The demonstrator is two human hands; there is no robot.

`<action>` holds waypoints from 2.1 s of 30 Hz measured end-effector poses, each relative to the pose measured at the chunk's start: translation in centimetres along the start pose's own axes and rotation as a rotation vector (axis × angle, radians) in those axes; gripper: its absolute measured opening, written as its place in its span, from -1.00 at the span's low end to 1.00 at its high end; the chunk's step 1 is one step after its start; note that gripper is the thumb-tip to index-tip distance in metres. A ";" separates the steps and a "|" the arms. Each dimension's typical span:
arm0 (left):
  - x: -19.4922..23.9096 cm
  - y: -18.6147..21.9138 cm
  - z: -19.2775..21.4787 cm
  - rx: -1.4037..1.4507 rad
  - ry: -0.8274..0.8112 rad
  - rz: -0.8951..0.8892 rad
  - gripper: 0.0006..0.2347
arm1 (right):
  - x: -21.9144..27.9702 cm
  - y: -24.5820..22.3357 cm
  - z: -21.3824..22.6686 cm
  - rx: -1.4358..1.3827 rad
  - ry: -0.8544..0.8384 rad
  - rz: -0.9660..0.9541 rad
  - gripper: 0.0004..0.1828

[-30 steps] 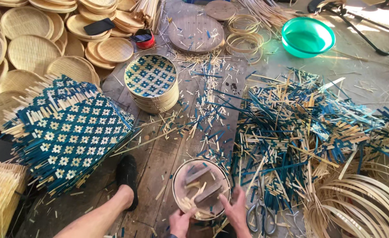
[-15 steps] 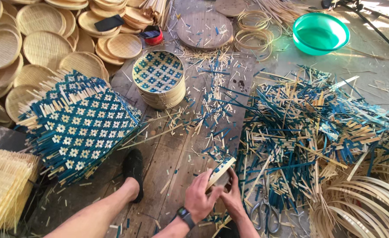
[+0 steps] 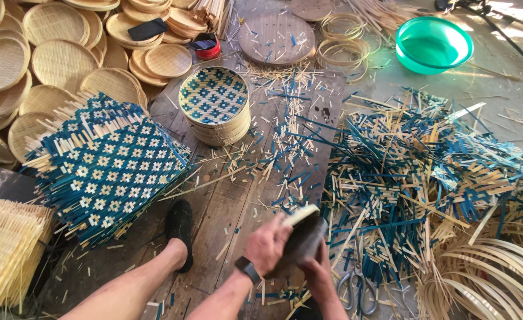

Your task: The person sits on the floor and repeatedly trims the excess edges of woven bamboo mats using shears. They place a circular bamboo frame on each mat, cut around the frame, and stack the finished pieces.

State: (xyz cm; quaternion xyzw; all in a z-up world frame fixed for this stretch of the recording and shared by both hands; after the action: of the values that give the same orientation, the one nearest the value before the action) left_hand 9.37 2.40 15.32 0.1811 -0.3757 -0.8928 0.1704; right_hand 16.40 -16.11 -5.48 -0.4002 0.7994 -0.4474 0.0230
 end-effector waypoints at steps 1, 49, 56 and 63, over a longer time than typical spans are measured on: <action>-0.3 -2.5 -0.1 -0.023 -0.029 0.133 -0.57 | 0.8 0.1 0.8 -0.132 -0.107 0.018 -0.02; 10.7 -7.4 -11.0 -0.329 -0.421 -0.141 -0.58 | 8.8 2.8 0.4 1.189 0.142 0.220 -0.80; 4.2 -8.4 -3.2 -0.526 -0.393 -0.705 -0.69 | 8.3 4.3 1.9 1.205 0.137 0.171 -0.81; -18.9 -15.3 11.4 -0.586 0.003 -0.325 -0.84 | 8.1 5.5 3.8 1.239 0.150 0.086 -0.86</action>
State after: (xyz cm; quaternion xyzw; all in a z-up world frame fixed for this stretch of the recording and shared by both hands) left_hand 18.20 27.70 15.22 0.1830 -0.0693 -0.9781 0.0712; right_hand 8.93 -22.55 -9.19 -0.2475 0.4064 -0.8534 0.2127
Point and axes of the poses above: each hand's wrist, its own x-axis away from the middle knuckle, its own z-axis out of the back of the hand, y = z × x, the point moved 10 cm from there along -x, towards the middle knuckle, and after that the axes turned 9 degrees about -y, right-handed, at the moved point
